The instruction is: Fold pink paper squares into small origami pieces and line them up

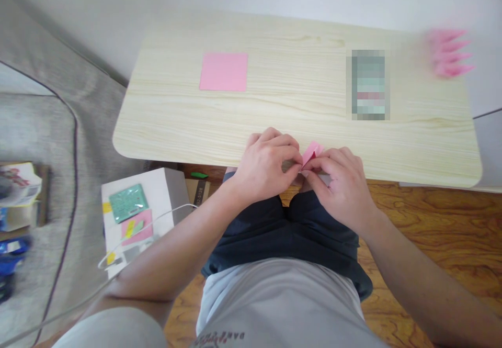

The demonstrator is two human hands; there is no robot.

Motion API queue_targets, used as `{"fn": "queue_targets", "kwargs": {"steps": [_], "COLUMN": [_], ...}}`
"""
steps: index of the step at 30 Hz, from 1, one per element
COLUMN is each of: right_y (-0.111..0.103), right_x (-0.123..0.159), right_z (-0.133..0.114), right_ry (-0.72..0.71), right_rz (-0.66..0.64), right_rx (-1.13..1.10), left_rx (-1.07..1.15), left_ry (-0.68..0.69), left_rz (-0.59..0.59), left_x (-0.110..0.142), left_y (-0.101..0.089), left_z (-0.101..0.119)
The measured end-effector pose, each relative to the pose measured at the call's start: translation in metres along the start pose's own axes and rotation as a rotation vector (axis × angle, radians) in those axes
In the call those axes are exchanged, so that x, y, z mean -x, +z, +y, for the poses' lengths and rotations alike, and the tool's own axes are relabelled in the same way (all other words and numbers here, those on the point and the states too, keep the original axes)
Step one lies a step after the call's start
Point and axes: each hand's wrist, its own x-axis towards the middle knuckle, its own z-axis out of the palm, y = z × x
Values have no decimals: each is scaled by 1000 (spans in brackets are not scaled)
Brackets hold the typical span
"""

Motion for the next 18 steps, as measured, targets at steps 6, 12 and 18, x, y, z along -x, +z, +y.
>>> {"fn": "queue_targets", "kwargs": {"steps": [6, 12, 18], "right_y": [2, 2, 2], "right_x": [1, -2, -6], "right_z": [-8, -11, -12], "right_ry": [103, 167, 216], "right_rz": [39, 24, 22], "right_rx": [46, 37, 18], "left_rx": [0, 13, 19], "left_ry": [-3, -2, 0], "left_rz": [-6, -10, -10], "left_x": [0, 0, 0], "left_y": [0, -1, -1], "left_z": [0, 0, -1]}}
